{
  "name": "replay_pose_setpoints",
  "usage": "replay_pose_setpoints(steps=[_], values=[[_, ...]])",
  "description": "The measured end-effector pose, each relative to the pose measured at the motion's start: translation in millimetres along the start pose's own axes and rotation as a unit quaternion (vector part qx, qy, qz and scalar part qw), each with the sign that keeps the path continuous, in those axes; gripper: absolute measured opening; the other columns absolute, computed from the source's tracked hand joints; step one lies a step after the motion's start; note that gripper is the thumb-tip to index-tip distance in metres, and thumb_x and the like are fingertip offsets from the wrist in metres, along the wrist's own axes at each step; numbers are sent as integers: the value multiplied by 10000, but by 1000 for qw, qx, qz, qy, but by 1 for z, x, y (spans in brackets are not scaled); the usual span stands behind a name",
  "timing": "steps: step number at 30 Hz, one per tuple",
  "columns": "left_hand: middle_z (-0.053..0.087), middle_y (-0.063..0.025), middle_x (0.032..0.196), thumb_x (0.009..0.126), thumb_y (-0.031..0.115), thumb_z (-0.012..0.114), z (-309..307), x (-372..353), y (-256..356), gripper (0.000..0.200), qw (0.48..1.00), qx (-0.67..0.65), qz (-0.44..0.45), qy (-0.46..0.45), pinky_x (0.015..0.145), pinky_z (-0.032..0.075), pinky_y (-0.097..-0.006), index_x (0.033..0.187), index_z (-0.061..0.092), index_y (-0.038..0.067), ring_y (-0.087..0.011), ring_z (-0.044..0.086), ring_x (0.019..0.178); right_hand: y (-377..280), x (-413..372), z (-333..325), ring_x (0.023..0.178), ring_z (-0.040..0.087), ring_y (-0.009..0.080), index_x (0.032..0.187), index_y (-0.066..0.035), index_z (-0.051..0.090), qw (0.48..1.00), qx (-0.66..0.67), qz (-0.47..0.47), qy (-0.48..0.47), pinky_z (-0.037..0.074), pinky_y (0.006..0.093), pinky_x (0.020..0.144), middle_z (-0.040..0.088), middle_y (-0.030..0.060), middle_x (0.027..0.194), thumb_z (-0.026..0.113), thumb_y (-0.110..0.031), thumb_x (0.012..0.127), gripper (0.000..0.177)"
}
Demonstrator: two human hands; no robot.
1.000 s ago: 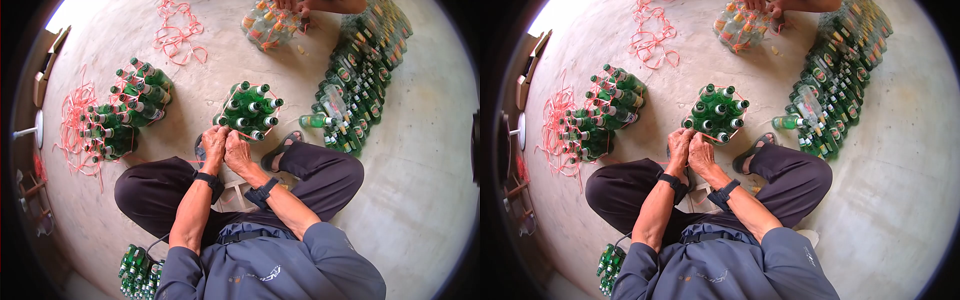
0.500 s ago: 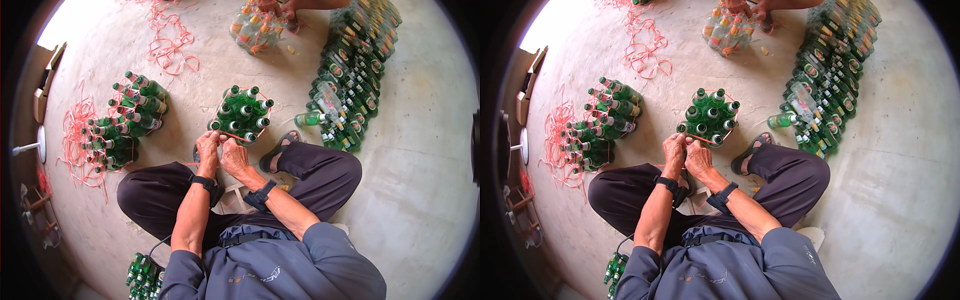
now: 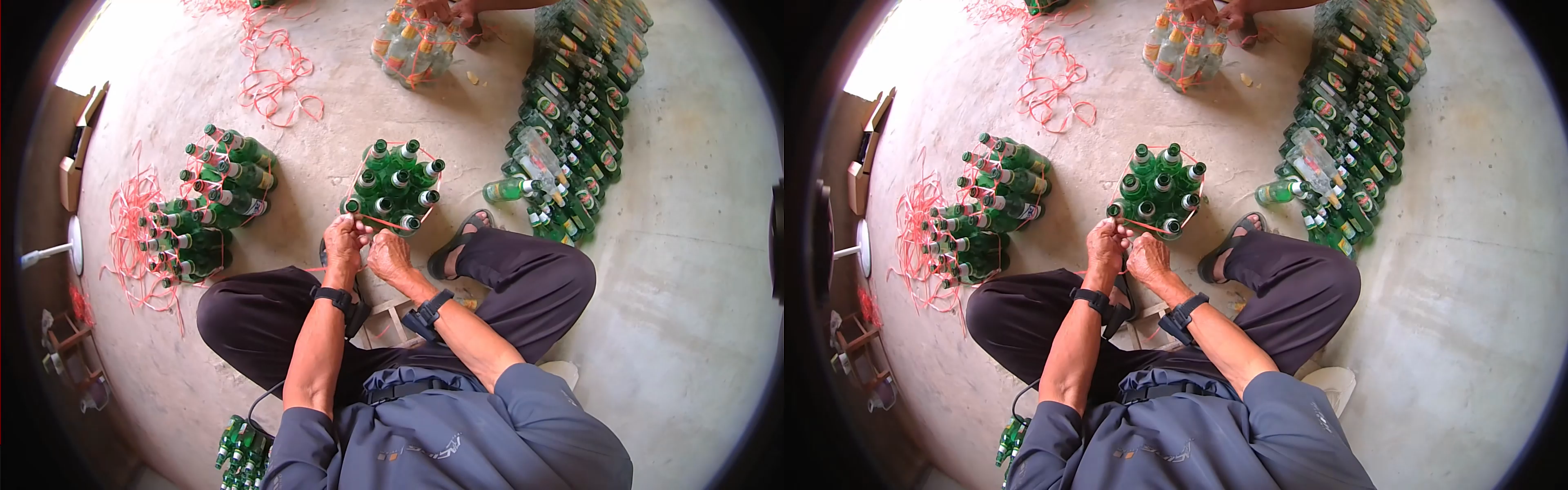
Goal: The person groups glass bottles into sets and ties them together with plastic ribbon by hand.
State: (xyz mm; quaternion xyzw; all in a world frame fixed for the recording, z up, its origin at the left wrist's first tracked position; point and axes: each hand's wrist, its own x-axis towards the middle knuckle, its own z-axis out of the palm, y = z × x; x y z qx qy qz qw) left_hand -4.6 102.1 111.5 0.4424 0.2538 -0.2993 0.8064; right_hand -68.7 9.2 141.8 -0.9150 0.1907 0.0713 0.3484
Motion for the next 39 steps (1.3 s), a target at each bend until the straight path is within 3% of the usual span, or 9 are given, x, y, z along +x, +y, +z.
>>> replay_pose_setpoints(steps=[8,13,15,17,18,23,25,32,39], values=[[431,0,603,950,166,455,-2,9,-10,149,999,-1,43,23,524,474,-297,855,507,64,-164,519,571,-8,1,-36,698,621,388,763,-4,636,997,-29,-50,-59,494,480,637,607,200,825,561,-160,792,176],[421,-2,609,949,162,454,-2,7,-9,137,998,4,59,-11,507,460,-302,860,492,65,-169,517,581,-7,32,-61,862,605,377,971,13,554,984,48,-99,138,486,444,748,591,215,954,622,-129,768,257],[417,-6,621,948,150,456,-2,7,-9,115,999,-8,45,-11,496,450,-305,879,488,63,-167,509,573,4,45,-58,953,577,377,994,19,540,989,47,-83,109,470,423,815,588,233,984,638,-91,739,294],[423,-16,606,941,143,468,-1,10,-10,114,998,-12,54,-7,472,451,-312,871,487,55,-174,511,546,19,57,-49,906,593,398,958,29,551,994,10,-100,37,482,435,795,603,246,936,639,-98,731,275],[429,-27,590,935,135,480,-1,10,-11,114,998,-19,63,-2,448,451,-320,863,487,47,-181,514,519,15,61,-54,849,608,415,891,38,578,998,8,-40,-39,494,451,763,618,259,852,639,-92,718,225],[427,-22,612,942,122,464,-2,8,-11,98,998,-7,68,2,472,455,-313,884,487,47,-176,508,537,24,74,-47,810,615,429,781,49,609,997,20,-62,-47,499,464,748,618,279,804,618,-107,703,175],[417,-15,630,946,117,447,1,8,-10,92,997,2,72,-6,492,453,-301,901,488,48,-170,505,564,18,76,-54,743,611,448,739,80,599,997,0,-59,-57,502,469,678,587,313,737,593,-120,699,204],[417,-16,625,941,113,466,1,8,-8,88,998,5,68,-11,485,456,-307,893,491,44,-168,502,549,16,87,-50,729,629,434,726,85,624,992,-33,-60,-110,515,453,663,582,326,736,600,-166,699,254],[419,-15,619,937,106,483,-2,9,-12,77,997,9,79,-2,490,458,-306,885,492,51,-170,503,544,29,94,-45,693,623,402,695,64,619,968,-98,-181,-143,518,420,651,594,274,695,611,-173,679,237]])
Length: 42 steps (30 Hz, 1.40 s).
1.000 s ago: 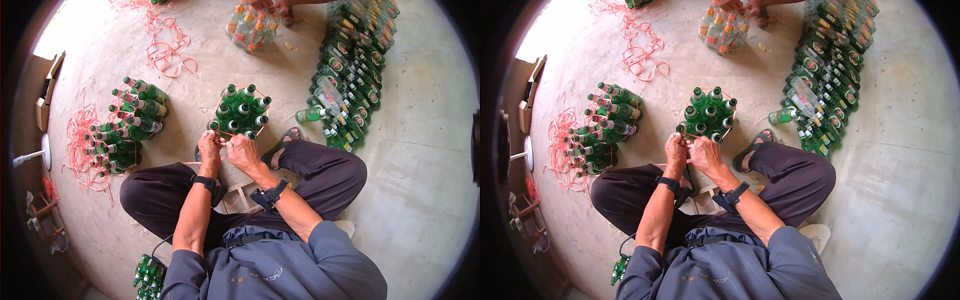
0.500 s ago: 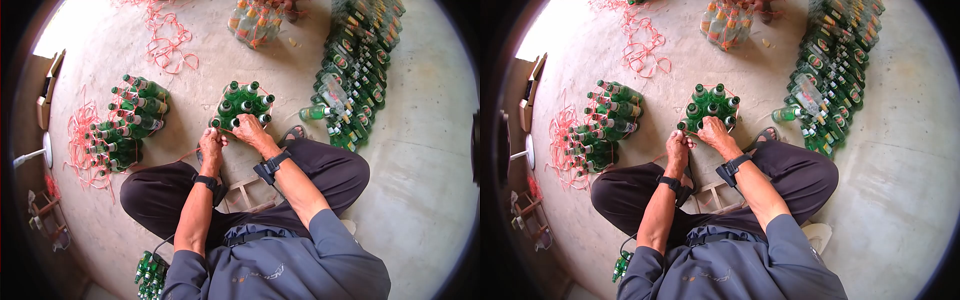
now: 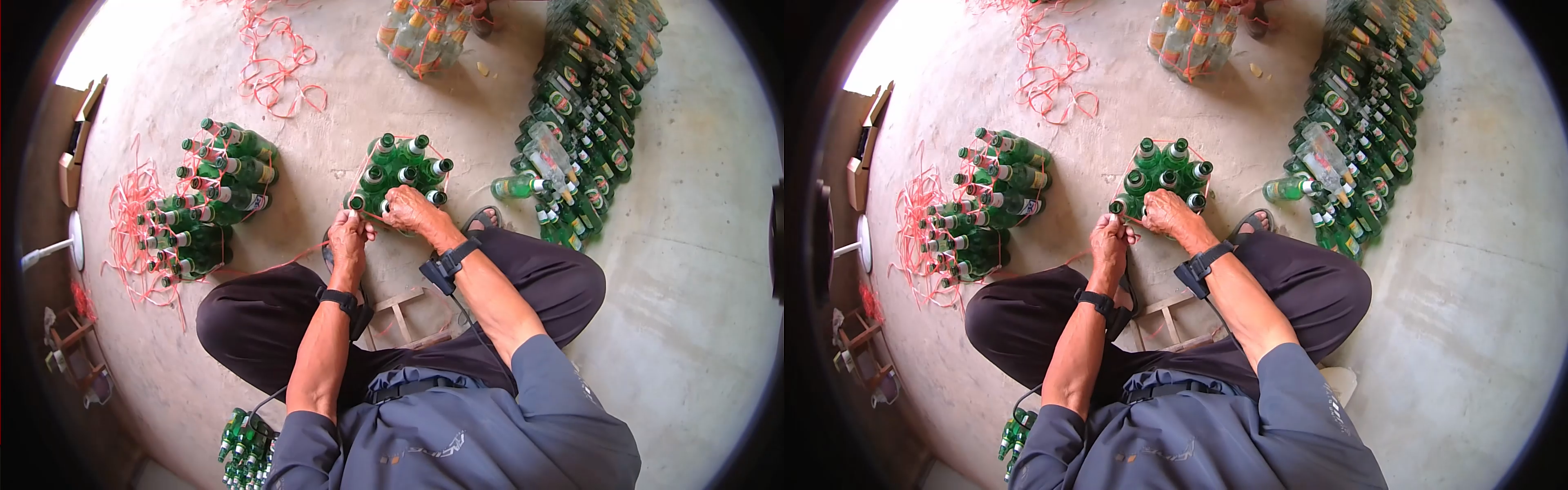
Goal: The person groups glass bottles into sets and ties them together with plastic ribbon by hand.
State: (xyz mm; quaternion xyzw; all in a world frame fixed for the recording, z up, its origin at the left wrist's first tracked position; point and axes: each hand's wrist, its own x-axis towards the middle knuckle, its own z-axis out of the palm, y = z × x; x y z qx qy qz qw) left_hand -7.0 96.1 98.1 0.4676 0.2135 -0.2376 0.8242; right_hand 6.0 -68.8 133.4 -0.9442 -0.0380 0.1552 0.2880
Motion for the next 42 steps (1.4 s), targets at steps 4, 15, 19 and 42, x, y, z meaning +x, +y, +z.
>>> replay_pose_setpoints(steps=[4,15,19,42], values=[[420,-16,617,937,108,484,1,0,3,81,1000,11,-10,2,500,463,-308,879,490,51,-172,499,531,-1,-2,-14,697,626,388,688,75,612,999,22,-1,-44,515,417,647,598,270,716,606,-147,672,222],[429,-23,615,945,147,487,-4,2,1,136,999,36,-5,-8,521,480,-317,853,482,48,-175,520,532,-4,-1,-14,634,608,375,628,79,557,993,30,-97,-68,488,415,581,558,257,624,588,-59,640,142],[428,-22,618,942,140,493,-2,3,2,130,1000,26,-4,-10,526,480,-315,855,484,44,-176,517,526,0,0,-8,625,607,396,634,77,562,992,26,-106,-62,489,430,555,572,269,648,569,-32,632,110],[448,-31,615,925,133,446,-1,-1,-5,137,1000,6,21,-10,475,437,-267,830,488,44,-158,518,534,-7,-17,-7,859,611,401,787,94,577,987,95,-25,-125,499,428,724,603,304,862,488,26,629,194]])
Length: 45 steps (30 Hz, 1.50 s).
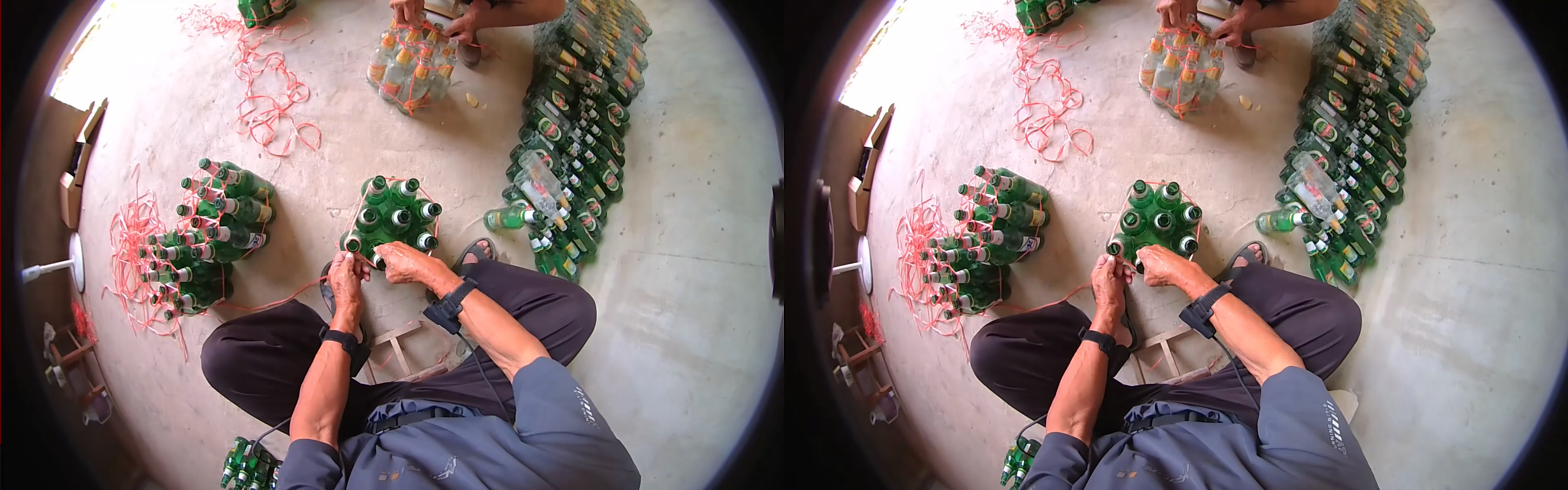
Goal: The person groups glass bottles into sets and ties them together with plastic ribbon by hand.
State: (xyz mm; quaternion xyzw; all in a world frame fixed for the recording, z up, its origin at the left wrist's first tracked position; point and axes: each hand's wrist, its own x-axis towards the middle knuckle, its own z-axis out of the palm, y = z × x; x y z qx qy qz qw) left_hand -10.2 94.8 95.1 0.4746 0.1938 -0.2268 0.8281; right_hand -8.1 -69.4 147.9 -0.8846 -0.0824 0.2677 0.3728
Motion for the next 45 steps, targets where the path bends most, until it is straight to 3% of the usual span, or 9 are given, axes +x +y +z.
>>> replay_pose_setpoints(steps=[2,5,8,10,11,14,21,25,45], values=[[469,-36,619,914,136,445,-2,0,-4,129,1000,7,8,3,472,429,-261,836,492,44,-153,516,532,6,-1,1,810,614,414,824,93,583,1000,-1,-14,13,494,435,678,603,301,812,479,16,642,223],[508,-41,632,893,142,457,0,-1,0,113,999,47,17,7,470,418,-248,846,498,48,-139,509,524,13,-6,-8,542,568,264,877,62,571,999,42,12,1,439,402,535,553,251,627,505,-26,708,201],[528,-30,643,873,157,516,5,-7,6,102,994,109,26,7,470,403,-232,850,504,58,-115,496,519,24,-10,-30,567,614,232,824,73,605,997,69,37,16,474,358,532,577,237,639,496,-59,736,192],[530,-21,647,862,169,560,8,-8,6,119,990,136,40,5,469,393,-223,850,506,64,-102,489,518,4,-21,-53,613,650,289,660,63,619,948,246,197,34,506,376,567,587,263,640,481,-88,717,212],[529,-16,647,845,180,606,9,-8,5,150,984,169,50,12,467,384,-217,850,507,68,-94,477,512,0,-23,-66,676,658,325,700,72,624,956,182,229,22,529,393,652,615,255,681,531,-124,736,220],[488,13,658,793,237,718,12,-7,5,281,972,219,72,35,504,347,-196,834,494,74,-56,417,541,-15,-28,-85,750,660,350,726,74,630,971,-6,170,167,524,431,714,636,251,737,599,-159,734,235],[410,26,703,695,354,788,26,-18,21,455,920,377,85,67,586,352,-245,812,456,66,-88,363,639,-5,-5,-65,762,646,397,824,17,604,957,-167,167,168,527,446,701,641,237,763,698,-200,727,256],[432,18,668,609,365,842,32,-21,24,527,898,424,86,87,532,337,-277,783,449,61,-96,357,605,18,9,-49,746,647,392,802,14,589,960,-173,139,172,526,449,673,637,238,752,702,-181,729,237],[422,20,721,666,363,792,29,-17,27,487,906,409,70,83,594,368,-249,861,478,45,-92,376,644,28,25,-41,734,625,436,831,41,555,950,-69,154,261,511,486,667,619,280,744,679,-128,749,224]])
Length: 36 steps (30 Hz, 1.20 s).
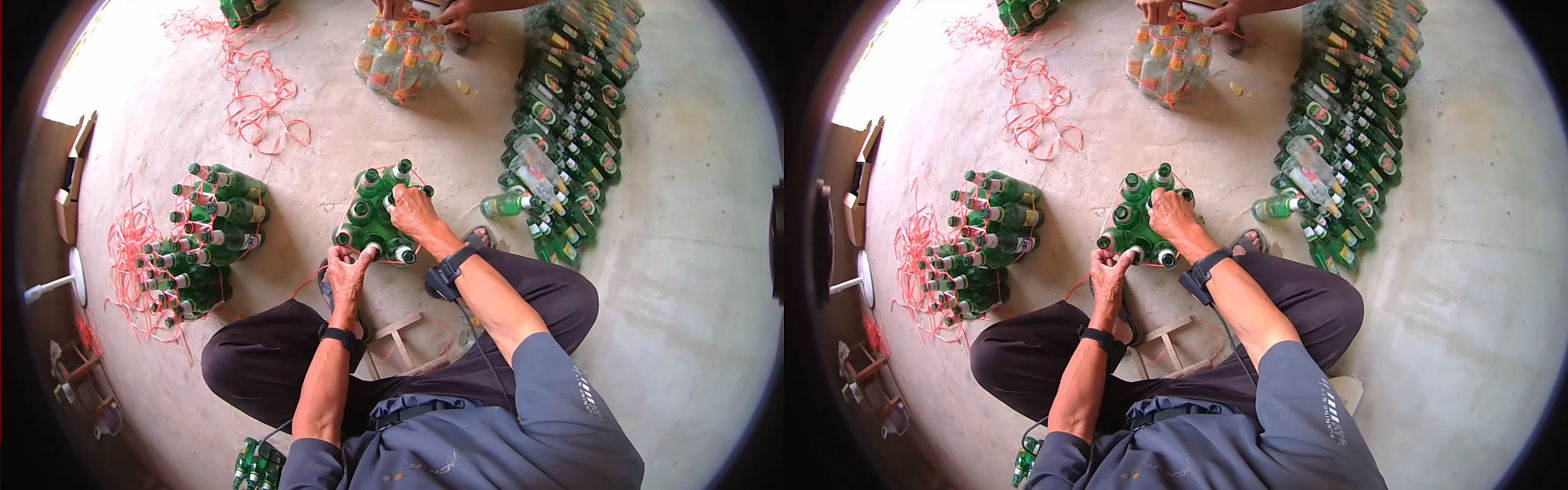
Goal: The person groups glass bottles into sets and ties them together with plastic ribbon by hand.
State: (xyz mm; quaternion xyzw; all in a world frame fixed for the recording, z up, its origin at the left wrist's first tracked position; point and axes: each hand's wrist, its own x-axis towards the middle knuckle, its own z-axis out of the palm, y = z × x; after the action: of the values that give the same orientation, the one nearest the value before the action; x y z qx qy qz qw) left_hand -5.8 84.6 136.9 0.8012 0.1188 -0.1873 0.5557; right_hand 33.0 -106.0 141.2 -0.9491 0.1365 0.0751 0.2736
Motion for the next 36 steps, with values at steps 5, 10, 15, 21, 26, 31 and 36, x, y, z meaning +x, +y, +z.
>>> replay_pose_setpoints(steps=[5,10,15,21,26,31,36], values=[[423,22,733,671,382,787,1,3,-8,493,1000,-14,17,-2,593,359,-246,865,482,46,-88,372,649,1,-4,-11,710,619,438,819,39,554,999,-4,-35,-11,510,486,656,611,272,723,683,-151,753,239],[409,35,733,684,340,793,1,4,-9,458,999,-24,26,-4,584,343,-233,854,480,51,-75,350,646,10,3,-77,661,627,379,724,-21,606,986,-39,-163,9,516,438,616,613,218,669,663,-288,761,276],[403,38,731,688,315,795,0,4,-11,430,1000,-14,24,-3,574,329,-224,821,473,62,-72,344,643,73,11,-162,682,628,381,738,-37,646,982,-166,-57,76,511,458,616,632,208,711,611,-364,786,333],[414,28,733,694,313,782,0,8,-16,413,1000,-7,25,-8,582,343,-235,809,472,65,-78,360,644,185,-23,-174,805,657,366,867,-15,689,917,-358,67,-160,526,434,716,664,219,861,653,-438,747,441],[417,23,737,702,308,774,-3,5,-7,402,1000,3,23,-11,592,349,-236,804,466,70,-80,365,650,214,-33,-157,858,664,333,881,-5,687,912,-294,123,-260,532,395,744,669,207,909,732,-282,685,343],[417,27,735,708,312,773,-2,7,-10,401,999,-15,30,-15,589,347,-233,809,470,69,-78,367,651,227,-28,-141,859,662,336,845,-2,682,903,-314,107,-275,535,383,730,673,189,887,682,-126,644,236],[419,33,739,703,308,776,-3,6,-6,404,1000,-7,13,-21,584,344,-230,817,473,66,-77,368,654,203,-33,-157,812,656,351,765,-15,670,911,-326,16,-253,530,409,680,672,174,843,602,-56,609,175]])
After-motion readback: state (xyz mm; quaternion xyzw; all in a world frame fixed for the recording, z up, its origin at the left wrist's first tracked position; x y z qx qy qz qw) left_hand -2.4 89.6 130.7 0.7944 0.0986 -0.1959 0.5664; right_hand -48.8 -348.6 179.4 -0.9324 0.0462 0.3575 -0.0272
